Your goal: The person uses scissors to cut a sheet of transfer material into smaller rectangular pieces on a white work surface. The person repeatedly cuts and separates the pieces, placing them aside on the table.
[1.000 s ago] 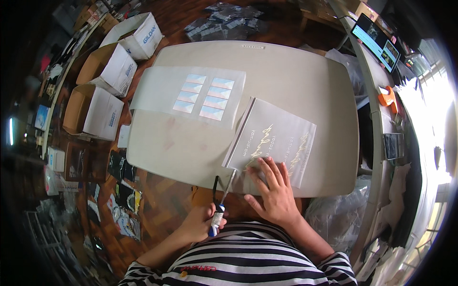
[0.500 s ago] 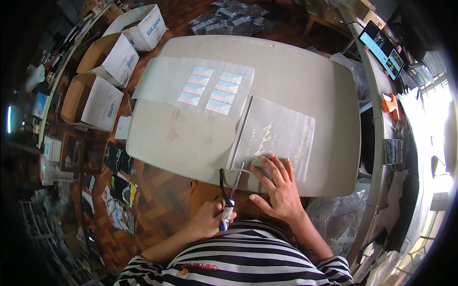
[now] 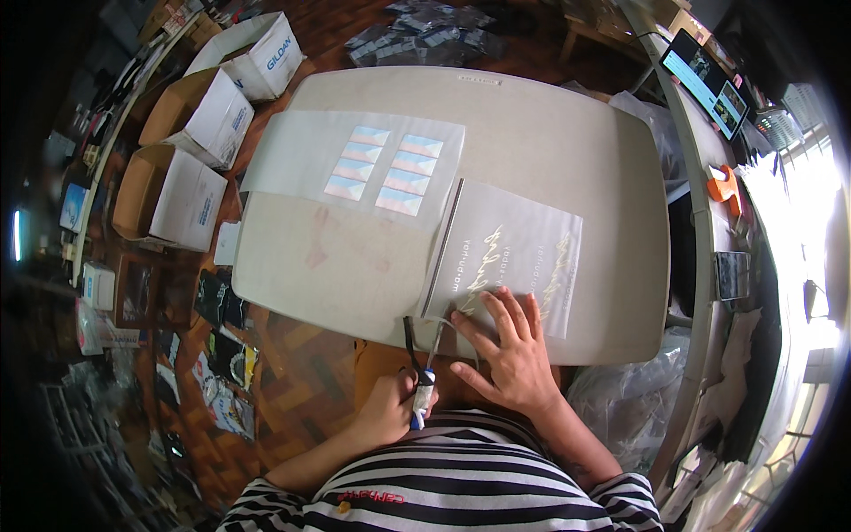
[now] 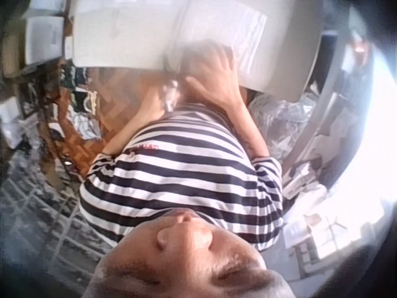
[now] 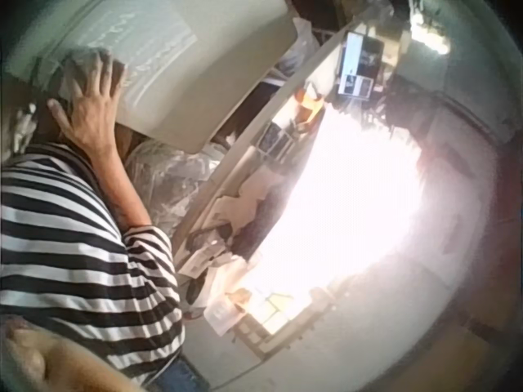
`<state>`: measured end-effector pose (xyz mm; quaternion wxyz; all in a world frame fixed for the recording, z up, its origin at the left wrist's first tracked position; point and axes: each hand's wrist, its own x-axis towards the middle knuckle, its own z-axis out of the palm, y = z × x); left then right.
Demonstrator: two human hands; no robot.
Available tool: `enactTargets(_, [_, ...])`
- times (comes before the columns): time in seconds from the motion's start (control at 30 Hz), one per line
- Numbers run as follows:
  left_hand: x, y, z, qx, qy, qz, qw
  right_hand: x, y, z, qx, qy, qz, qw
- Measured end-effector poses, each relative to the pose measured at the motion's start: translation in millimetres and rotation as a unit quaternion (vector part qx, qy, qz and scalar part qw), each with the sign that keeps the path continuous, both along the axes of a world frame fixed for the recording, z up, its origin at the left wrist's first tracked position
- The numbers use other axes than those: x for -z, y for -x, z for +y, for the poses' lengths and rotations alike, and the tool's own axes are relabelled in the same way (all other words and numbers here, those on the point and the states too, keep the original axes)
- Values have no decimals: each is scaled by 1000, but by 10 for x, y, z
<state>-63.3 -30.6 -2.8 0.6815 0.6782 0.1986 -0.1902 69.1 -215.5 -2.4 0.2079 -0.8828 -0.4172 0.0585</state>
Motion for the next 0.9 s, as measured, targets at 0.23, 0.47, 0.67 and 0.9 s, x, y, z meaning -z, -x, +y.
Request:
enactTargets(0.23, [-18, -205, 15, -34, 53, 22, 998, 30, 18, -11, -2, 0, 3, 1000])
enactTargets(0.47, [-79, -360, 49, -46, 59, 17, 997, 22, -2, -21, -3, 0, 0, 1000])
enactTargets(0.67, [-30, -496, 63, -56, 74, 10, 996, 11, -5, -31, -4, -17, 5, 1000])
enactTargets(0.9, [-94, -713, 85, -60, 97, 7, 993, 22, -5, -41, -1, -42, 3, 999])
